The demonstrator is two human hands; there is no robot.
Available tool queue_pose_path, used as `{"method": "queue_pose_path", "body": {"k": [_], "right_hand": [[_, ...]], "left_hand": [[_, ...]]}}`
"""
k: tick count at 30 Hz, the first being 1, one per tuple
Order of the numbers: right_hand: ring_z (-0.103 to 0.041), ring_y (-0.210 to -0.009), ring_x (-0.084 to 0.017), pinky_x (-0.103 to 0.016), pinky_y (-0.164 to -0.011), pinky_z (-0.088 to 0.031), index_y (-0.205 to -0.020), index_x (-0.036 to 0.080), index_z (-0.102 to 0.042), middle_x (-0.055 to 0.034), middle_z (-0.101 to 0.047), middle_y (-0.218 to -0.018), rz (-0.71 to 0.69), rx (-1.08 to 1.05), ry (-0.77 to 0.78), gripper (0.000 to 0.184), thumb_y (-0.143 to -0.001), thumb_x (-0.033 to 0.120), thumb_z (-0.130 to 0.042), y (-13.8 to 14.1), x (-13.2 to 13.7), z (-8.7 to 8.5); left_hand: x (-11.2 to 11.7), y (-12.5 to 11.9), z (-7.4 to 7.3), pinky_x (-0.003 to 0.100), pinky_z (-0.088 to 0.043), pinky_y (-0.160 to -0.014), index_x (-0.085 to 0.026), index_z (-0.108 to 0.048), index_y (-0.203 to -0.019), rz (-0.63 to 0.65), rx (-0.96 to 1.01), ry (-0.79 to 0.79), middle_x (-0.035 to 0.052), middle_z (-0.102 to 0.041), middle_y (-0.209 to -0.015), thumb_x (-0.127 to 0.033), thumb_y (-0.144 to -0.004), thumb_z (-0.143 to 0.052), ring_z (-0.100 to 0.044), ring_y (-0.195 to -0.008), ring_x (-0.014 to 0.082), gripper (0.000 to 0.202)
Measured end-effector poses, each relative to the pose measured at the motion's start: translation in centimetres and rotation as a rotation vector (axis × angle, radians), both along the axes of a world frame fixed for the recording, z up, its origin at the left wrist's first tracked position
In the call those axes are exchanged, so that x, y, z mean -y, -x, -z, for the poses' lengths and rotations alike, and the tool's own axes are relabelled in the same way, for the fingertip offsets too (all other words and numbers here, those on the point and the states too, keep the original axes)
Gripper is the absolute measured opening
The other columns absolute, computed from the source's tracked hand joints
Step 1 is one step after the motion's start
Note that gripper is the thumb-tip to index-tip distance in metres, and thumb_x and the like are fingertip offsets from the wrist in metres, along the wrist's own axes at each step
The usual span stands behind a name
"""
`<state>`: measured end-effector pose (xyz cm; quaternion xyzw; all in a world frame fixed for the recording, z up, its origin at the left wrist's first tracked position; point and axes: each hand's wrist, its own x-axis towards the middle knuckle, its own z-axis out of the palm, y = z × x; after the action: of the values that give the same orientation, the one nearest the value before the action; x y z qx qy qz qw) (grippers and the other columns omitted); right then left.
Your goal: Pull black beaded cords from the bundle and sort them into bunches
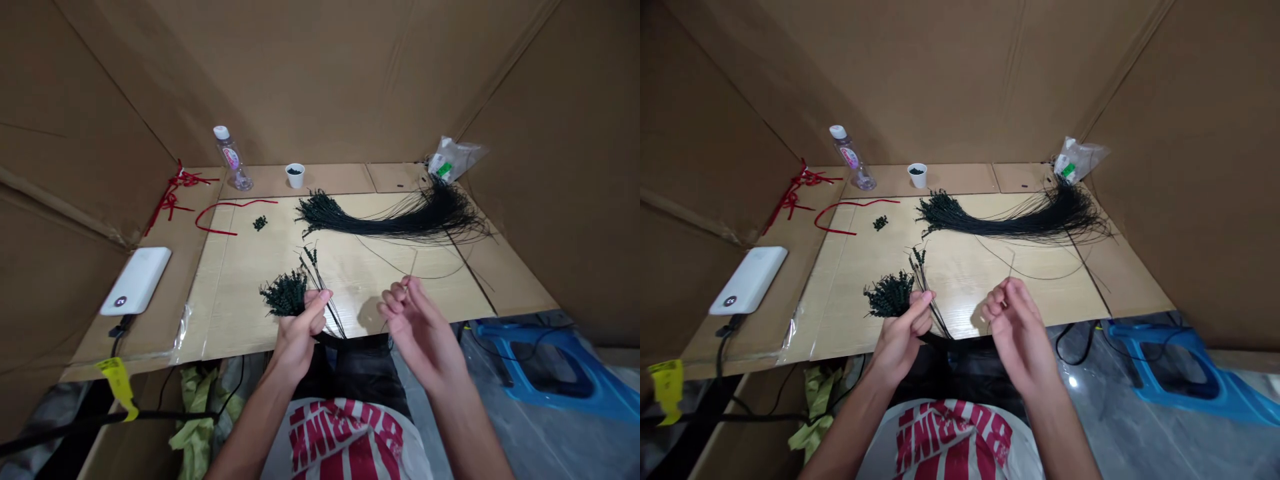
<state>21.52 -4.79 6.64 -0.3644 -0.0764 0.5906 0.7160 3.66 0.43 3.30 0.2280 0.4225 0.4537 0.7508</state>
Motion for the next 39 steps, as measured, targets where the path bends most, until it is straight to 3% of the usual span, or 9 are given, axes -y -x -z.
{"method": "queue_pose_path", "body": {"k": [4, 11, 18, 20, 22, 25, 30, 33, 39], "right_hand": [[-0.039, -0.064, -0.009, -0.017, -0.057, -0.043, -0.093, 0.022, -0.073, 0.0064, -0.047, -0.08, 0.089, 0.068, -0.024, 0.024, -0.086, 0.026, -0.095, -2.1, -0.4, -1.0], [-0.041, -0.068, -0.009, -0.02, -0.061, -0.045, -0.091, 0.017, -0.073, 0.0051, -0.045, -0.082, 0.109, 0.067, -0.056, 0.017, -0.088, 0.02, -0.089, -3.8, -0.5, -1.5], [-0.042, -0.066, -0.011, -0.033, -0.057, -0.039, -0.086, 0.018, -0.075, 0.0052, -0.044, -0.077, 0.259, 0.296, -0.211, 0.006, -0.092, 0.018, -0.075, -7.3, -0.4, -6.0], [-0.041, -0.065, -0.012, -0.036, -0.057, -0.038, -0.086, 0.018, -0.076, 0.0055, -0.045, -0.075, 0.263, 0.335, -0.228, 0.009, -0.094, 0.018, -0.072, -7.5, -0.4, -6.4], [-0.04, -0.066, -0.012, -0.032, -0.059, -0.04, -0.086, 0.018, -0.075, 0.0055, -0.046, -0.075, 0.222, 0.345, -0.193, 0.008, -0.093, 0.02, -0.077, -6.8, -0.5, -5.8], [-0.042, -0.069, -0.012, -0.024, -0.065, -0.045, -0.087, 0.02, -0.074, 0.0041, -0.05, -0.078, 0.118, 0.334, -0.06, 0.017, -0.087, 0.028, -0.089, -4.3, -0.6, -3.5], [-0.045, -0.071, -0.013, -0.022, -0.064, -0.043, -0.089, 0.023, -0.076, 0.0017, -0.057, -0.081, -0.037, 0.265, 0.091, 0.026, -0.078, 0.035, -0.098, 0.8, -0.2, 0.2], [-0.045, -0.074, -0.013, -0.021, -0.066, -0.043, -0.092, 0.025, -0.079, 0.0014, -0.06, -0.086, -0.1, 0.254, 0.096, 0.024, -0.083, 0.039, -0.096, 2.8, 0.0, 0.8], [-0.055, -0.089, -0.018, -0.024, -0.078, -0.046, -0.099, 0.026, -0.082, -0.0005, -0.068, -0.097, -0.182, 0.392, 0.135, 0.032, -0.088, 0.054, -0.09, 4.7, 0.0, 0.9]], "left_hand": [[-0.2, 0.4, -0.1, 0.021, -0.014, -0.048, -0.018, -0.058, -0.077, -0.017, -0.01, -0.008, -0.0131, -0.018, -0.066, -0.046, -0.066, -0.105, -0.008, -0.056, 0.005, 0.056], [-0.6, 0.9, -0.1, 0.022, -0.013, -0.048, -0.014, -0.065, -0.079, -0.015, -0.027, -0.028, -0.0139, -0.017, -0.064, -0.046, -0.069, -0.103, -0.006, -0.055, 0.0047, 0.051], [-0.9, 1.3, -0.5, 0.021, -0.014, -0.047, -0.015, -0.066, -0.08, -0.029, -0.045, -0.022, -0.0136, -0.02, -0.063, -0.046, -0.066, -0.104, -0.007, -0.054, 0.0047, 0.051], [-0.7, 1.2, -0.6, 0.021, -0.014, -0.047, -0.016, -0.062, -0.077, -0.029, -0.045, -0.028, -0.0131, -0.02, -0.064, -0.046, -0.066, -0.104, -0.007, -0.055, 0.005, 0.052], [-0.4, 0.9, -0.7, 0.021, -0.014, -0.048, -0.018, -0.058, -0.074, -0.021, -0.047, -0.024, -0.0123, -0.018, -0.066, -0.047, -0.067, -0.103, -0.007, -0.056, 0.0056, 0.054], [0.2, 0.6, -0.7, 0.023, -0.015, -0.05, -0.019, -0.055, -0.07, -0.016, -0.078, -0.002, -0.0113, -0.018, -0.066, -0.048, -0.066, -0.104, -0.01, -0.058, 0.0067, 0.057], [1.1, 0.2, -0.7, 0.025, -0.02, -0.055, -0.019, -0.059, -0.068, 0.0, -0.174, -0.017, -0.0089, -0.032, -0.063, -0.056, -0.062, -0.103, -0.022, -0.059, 0.0081, 0.058], [1.5, 0.2, -0.7, 0.026, -0.022, -0.056, -0.019, -0.064, -0.07, 0.037, -0.202, -0.037, -0.0067, -0.039, -0.063, -0.06, -0.061, -0.102, -0.028, -0.06, 0.0094, 0.057], [2.1, 0.1, -1.1, 0.026, -0.04, -0.065, -0.018, -0.07, -0.065, 0.087, -0.193, -0.038, -0.0026, -0.05, -0.065, -0.059, -0.061, -0.103, -0.045, -0.068, 0.0136, 0.052]]}}
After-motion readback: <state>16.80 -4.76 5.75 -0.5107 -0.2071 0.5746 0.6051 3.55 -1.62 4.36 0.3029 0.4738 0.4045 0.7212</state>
